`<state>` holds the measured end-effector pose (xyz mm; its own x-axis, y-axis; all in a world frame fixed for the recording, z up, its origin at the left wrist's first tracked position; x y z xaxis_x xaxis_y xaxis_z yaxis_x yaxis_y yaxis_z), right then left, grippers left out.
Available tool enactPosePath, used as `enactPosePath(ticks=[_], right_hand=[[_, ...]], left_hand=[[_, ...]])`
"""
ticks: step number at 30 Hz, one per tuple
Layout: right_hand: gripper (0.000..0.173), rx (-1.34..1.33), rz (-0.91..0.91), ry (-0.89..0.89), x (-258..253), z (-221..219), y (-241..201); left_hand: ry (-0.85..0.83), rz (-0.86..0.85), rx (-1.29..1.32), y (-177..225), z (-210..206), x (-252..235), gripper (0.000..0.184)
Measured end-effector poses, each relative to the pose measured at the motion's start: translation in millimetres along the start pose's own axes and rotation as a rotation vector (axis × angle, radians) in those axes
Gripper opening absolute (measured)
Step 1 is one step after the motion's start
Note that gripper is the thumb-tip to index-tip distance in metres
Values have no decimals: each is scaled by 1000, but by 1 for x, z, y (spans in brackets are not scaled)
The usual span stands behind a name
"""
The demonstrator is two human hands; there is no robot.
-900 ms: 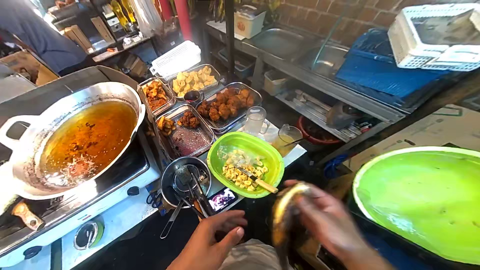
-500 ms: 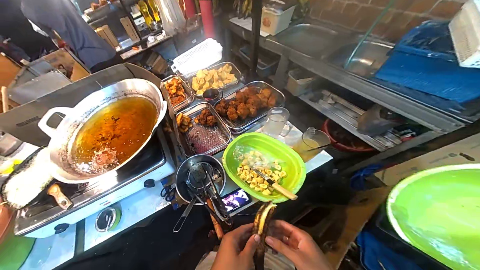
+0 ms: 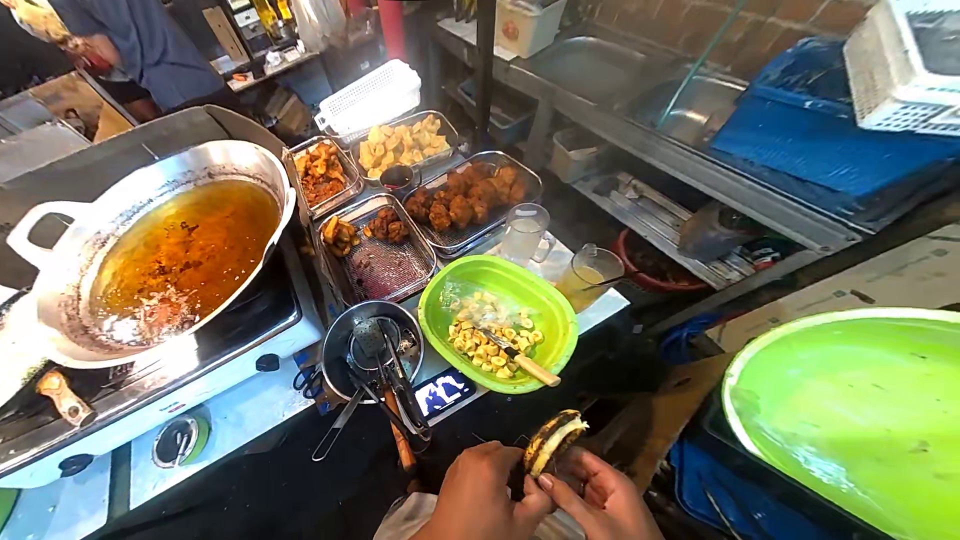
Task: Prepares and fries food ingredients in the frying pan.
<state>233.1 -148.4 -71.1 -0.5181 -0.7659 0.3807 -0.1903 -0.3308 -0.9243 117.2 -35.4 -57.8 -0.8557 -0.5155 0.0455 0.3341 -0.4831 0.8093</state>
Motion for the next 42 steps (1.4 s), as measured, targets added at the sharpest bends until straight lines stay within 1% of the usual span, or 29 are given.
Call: enactPosePath(ticks=[3, 6, 12, 14, 16, 19, 21, 23, 25, 28, 29, 31, 32, 33, 35, 37, 39, 42], right_hand=[[23, 8, -14, 21, 1, 6, 3], [24, -2, -9, 23, 1, 8, 5], [24, -23, 13, -16, -2, 10, 7], [26, -45, 15, -42, -5, 9, 9], [29, -74, 18, -67, -11, 9, 13], [35, -135, 27, -118, -20, 8, 18], [42, -197, 30, -167, -28, 7, 21], [45, -253, 28, -219, -35, 5, 25], [47, -278, -13, -249, -42, 5, 32], [48, -326, -65, -270, -49, 9, 42], [47, -330, -67, -272, -51, 12, 42], [47, -307, -63, -254, -55, 19, 41], [47, -284, -52, -235, -57, 22, 39], [47, -259, -41, -213, -58, 26, 37], [44, -223, -20, -173, -62, 32, 32], [42, -206, -4, -140, -66, 36, 32], [41, -206, -7, -125, -68, 39, 33], [39, -186, -21, -122, -65, 39, 36]], left_hand=[[-38, 0, -100, 6, -6, -3, 29], [-37, -14, -168, 10, -8, -4, 28], [7, -50, -232, 13, -10, -3, 25], [10, -38, -235, 11, -10, -3, 25], [-18, 22, -204, 7, -9, -4, 26], [-98, 190, -29, -5, -6, -7, 26], [-84, 247, 137, -18, -8, -7, 23], [-32, 253, 319, -26, -12, -6, 20], [41, 238, 460, -29, -14, -5, 18], [143, 213, 619, -31, -17, -2, 21], [148, 211, 647, -31, -18, -1, 23], [101, 198, 675, -36, -21, -1, 29], [71, 187, 656, -42, -24, -1, 33], [44, 205, 572, -55, -28, -1, 36], [-57, 314, 243, -91, -42, 2, 45], [-154, 382, -40, -119, -55, 3, 65], [-142, 382, -193, -134, -64, 2, 80], [-87, 401, -282, -148, -70, -3, 88]])
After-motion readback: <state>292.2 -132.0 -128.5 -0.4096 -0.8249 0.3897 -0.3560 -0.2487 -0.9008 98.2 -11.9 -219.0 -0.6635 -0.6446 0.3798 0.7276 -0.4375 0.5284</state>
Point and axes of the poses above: each hand's wrist, its own x-axis away from the middle knuckle, its own z-axis out of the back of the hand, y = z × x, the point moved 7 cm from there along -x, towards the middle knuckle, and after that the axes turned 4 degrees about -z, right-handed, at the moved point
